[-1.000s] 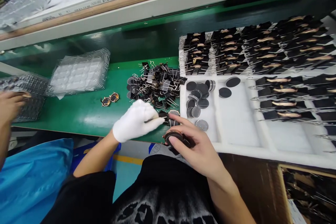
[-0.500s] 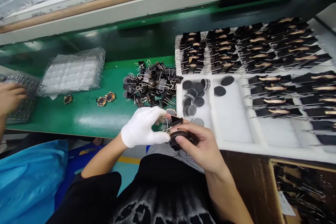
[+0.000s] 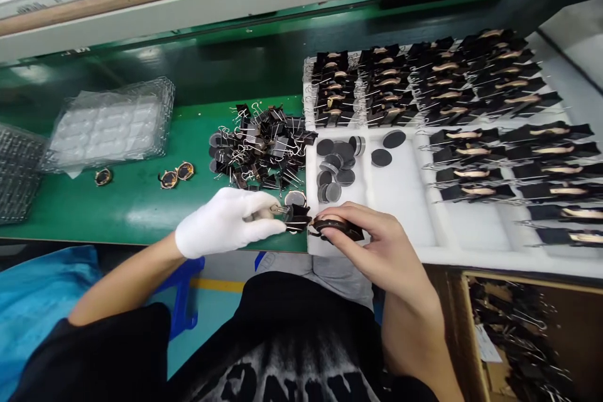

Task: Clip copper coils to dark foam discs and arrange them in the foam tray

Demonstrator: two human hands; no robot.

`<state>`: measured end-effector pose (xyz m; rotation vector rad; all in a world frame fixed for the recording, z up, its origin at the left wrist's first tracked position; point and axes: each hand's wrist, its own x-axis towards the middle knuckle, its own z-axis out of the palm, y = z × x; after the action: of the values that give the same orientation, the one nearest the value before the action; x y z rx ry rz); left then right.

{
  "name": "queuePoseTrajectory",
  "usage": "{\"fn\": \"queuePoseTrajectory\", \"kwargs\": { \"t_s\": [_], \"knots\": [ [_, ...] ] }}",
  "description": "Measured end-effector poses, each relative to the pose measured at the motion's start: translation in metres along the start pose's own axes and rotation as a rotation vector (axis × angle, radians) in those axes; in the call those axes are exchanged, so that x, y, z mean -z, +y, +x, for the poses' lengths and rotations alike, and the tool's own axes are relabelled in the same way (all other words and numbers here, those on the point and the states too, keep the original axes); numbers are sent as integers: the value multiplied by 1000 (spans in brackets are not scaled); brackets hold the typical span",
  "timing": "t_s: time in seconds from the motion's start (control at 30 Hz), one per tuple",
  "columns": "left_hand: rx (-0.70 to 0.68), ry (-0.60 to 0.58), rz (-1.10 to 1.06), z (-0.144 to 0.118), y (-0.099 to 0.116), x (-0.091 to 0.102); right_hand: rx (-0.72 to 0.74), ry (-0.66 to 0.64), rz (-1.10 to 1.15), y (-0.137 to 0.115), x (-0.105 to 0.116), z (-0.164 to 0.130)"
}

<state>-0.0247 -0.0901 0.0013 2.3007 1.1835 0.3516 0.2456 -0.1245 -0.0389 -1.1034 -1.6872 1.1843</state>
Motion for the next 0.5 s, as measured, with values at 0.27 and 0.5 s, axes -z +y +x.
{"fn": "queuePoseTrajectory", "kwargs": {
  "t_s": [0.27,0.5],
  "knots": [
    [-78,-105,117,5,15,11,114,-66,-107,7,-4,6],
    [-12,-211,66,11,17,16,63,-95,-74,7,-6,7]
  ]
}}
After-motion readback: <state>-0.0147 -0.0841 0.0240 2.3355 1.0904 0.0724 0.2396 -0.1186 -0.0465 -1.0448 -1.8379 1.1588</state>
